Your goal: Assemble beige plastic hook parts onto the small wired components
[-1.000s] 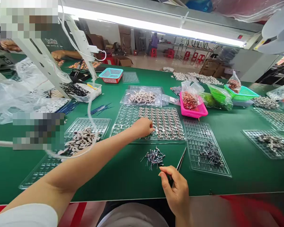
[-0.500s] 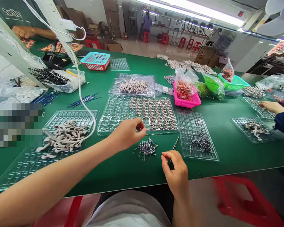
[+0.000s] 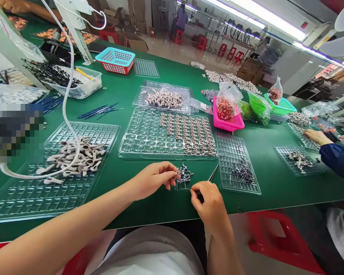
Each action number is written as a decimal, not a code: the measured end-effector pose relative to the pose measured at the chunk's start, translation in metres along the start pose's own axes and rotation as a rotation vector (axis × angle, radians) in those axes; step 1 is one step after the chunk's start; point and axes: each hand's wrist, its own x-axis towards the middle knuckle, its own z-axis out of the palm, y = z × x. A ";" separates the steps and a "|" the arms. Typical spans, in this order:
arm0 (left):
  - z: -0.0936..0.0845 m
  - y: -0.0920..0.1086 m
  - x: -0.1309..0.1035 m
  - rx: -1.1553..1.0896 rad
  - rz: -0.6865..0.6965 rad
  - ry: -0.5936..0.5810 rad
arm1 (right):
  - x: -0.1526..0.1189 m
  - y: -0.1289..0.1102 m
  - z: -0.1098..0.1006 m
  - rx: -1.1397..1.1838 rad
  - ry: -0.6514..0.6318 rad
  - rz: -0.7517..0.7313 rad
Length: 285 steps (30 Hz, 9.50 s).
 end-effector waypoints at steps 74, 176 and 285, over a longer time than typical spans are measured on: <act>0.015 -0.007 -0.017 0.575 0.435 0.075 | -0.015 -0.015 0.020 0.598 0.280 0.202; 0.012 -0.035 -0.004 1.019 0.725 0.232 | -0.010 -0.018 0.026 0.319 0.345 -0.021; 0.019 -0.021 -0.021 0.800 0.684 0.135 | -0.011 -0.020 0.021 0.503 0.300 0.223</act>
